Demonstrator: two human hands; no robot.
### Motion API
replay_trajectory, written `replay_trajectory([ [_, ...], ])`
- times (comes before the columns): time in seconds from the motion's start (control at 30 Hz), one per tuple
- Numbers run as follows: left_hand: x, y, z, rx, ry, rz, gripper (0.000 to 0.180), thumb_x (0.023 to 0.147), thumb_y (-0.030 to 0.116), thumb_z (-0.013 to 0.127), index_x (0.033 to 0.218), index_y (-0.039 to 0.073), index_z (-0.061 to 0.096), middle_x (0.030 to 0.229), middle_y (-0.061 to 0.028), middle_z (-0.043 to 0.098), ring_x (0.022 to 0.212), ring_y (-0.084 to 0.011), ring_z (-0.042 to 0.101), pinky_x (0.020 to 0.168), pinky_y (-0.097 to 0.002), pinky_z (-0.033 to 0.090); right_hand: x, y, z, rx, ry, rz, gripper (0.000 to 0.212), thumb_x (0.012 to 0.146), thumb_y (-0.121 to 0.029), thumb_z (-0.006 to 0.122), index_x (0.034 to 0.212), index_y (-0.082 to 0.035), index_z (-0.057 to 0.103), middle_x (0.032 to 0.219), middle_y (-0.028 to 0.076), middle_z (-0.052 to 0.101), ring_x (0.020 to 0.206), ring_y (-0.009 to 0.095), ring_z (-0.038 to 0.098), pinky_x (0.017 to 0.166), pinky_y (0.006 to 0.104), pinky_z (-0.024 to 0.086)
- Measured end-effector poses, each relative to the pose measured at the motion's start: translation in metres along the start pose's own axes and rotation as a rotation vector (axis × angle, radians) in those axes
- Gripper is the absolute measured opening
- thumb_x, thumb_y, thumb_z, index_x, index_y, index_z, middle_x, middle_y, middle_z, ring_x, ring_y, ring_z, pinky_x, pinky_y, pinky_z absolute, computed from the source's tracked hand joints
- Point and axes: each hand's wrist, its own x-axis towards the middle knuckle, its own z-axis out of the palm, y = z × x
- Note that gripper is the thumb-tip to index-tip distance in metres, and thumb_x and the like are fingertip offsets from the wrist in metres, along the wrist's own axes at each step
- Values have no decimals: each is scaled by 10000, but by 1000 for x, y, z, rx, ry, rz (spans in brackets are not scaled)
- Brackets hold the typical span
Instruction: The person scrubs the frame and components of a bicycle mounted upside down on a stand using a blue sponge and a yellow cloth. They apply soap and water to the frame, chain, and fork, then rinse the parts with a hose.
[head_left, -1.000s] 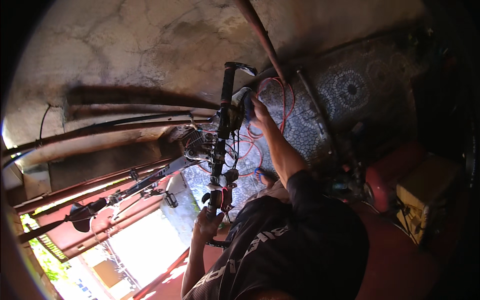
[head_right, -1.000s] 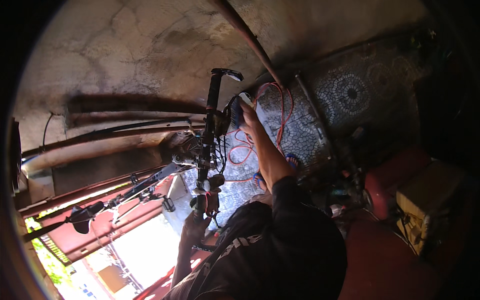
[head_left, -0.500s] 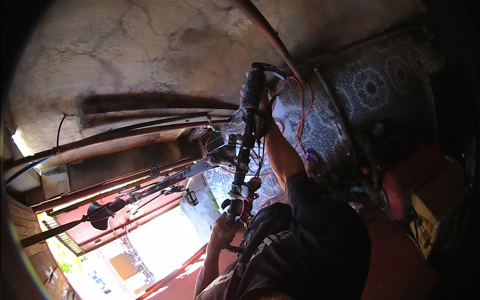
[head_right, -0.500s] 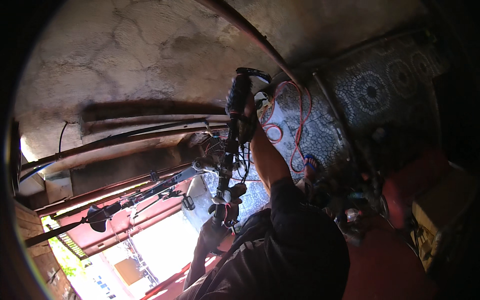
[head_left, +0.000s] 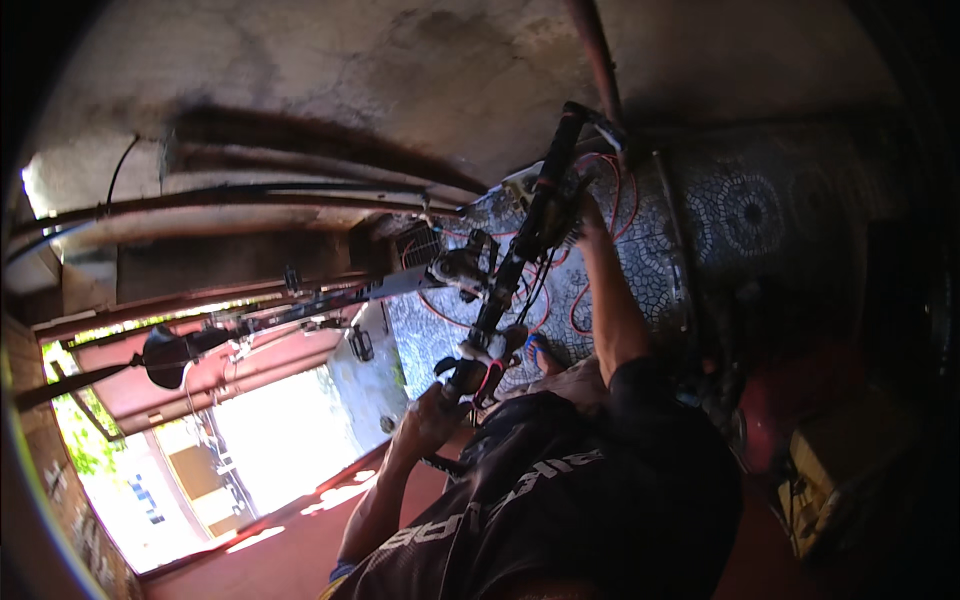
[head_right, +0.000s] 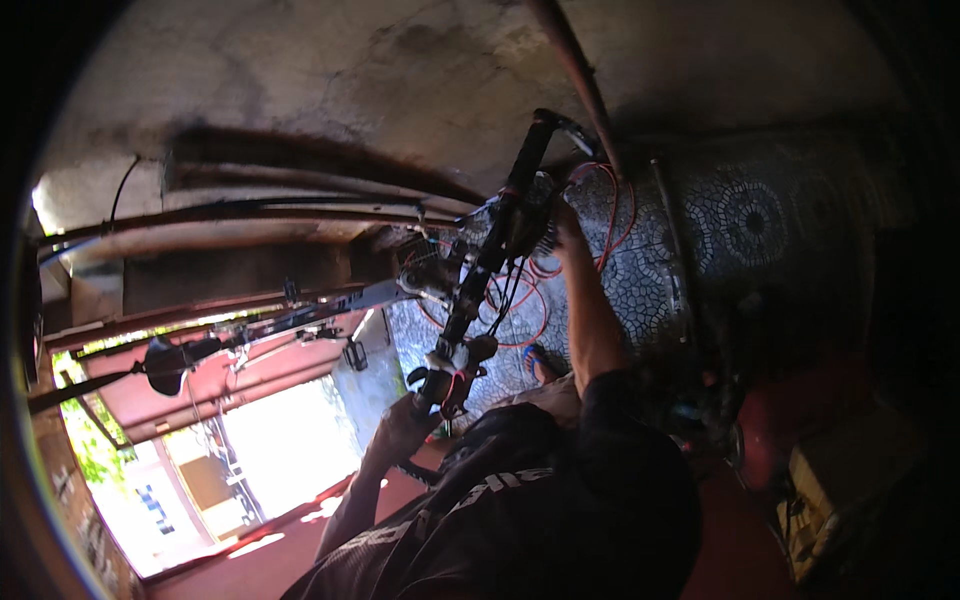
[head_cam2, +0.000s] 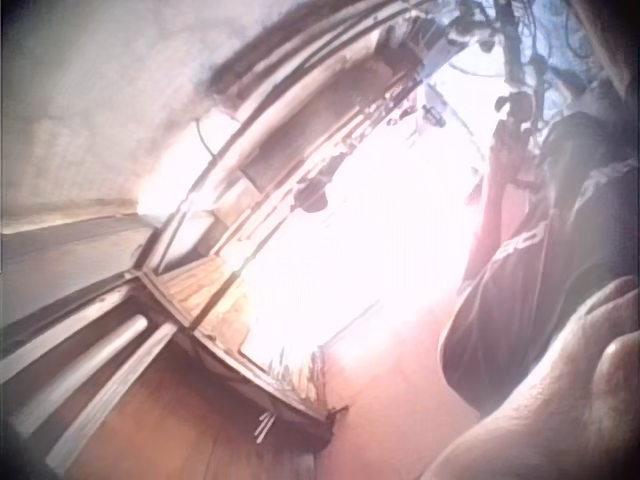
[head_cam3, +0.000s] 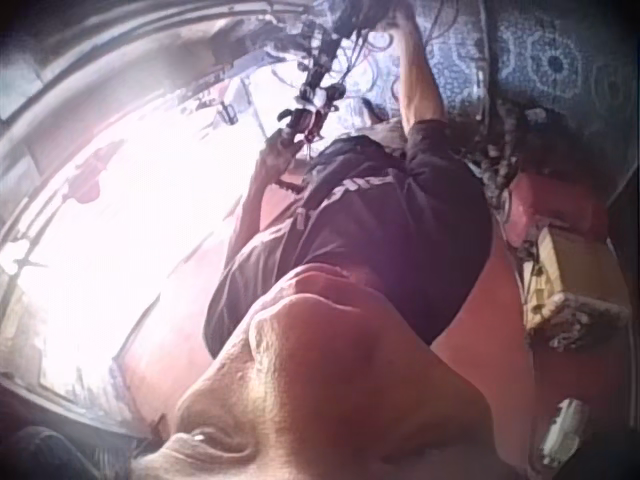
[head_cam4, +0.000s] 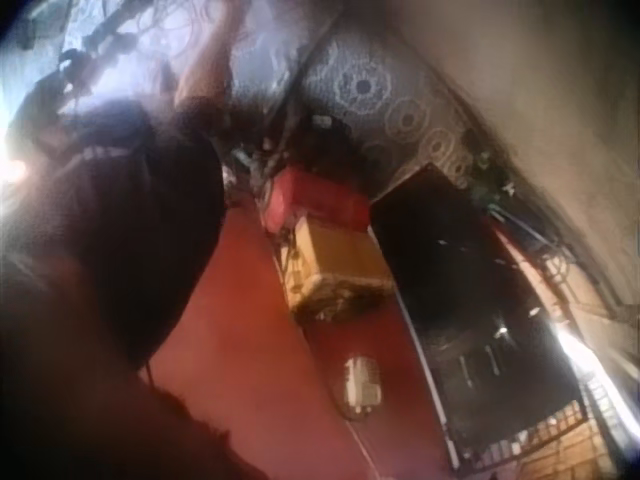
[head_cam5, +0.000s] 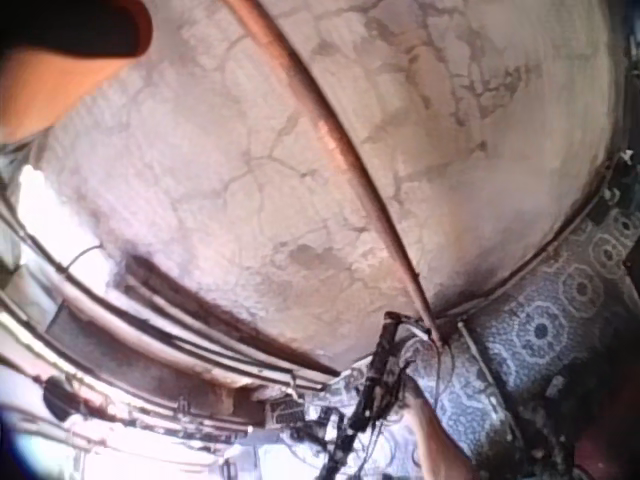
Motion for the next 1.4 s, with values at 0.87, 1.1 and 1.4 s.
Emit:
replay_trajectory([
  [0.87,52,-61,-59,-391,86,452,498,974,533,606,1164,75,645,963,-202,708,915,-358,705,781,-465,542,-30,109,300,-2572,-595,-319,317,927,-361,705,1096,-93,695,991,162,727,892,382,704,745,457,555],
  [1.1,16,-364,-264,54,1531,83,668,753,418,879,1242,89,565,1186,-139,606,1166,-376,539,996,-561,389,-43,192,364,-2584,-266,-446,284,972,-276,638,1146,-51,651,1050,220,705,990,446,664,783,472,531],
  [1.4,27,-510,-307,245,1056,143,456,935,545,627,898,94,682,862,-102,668,857,-321,640,809,-445,429,7,432,315,-2134,-294,-471,309,949,-264,694,1133,-15,690,963,214,725,832,314,719,750,396,550],
])
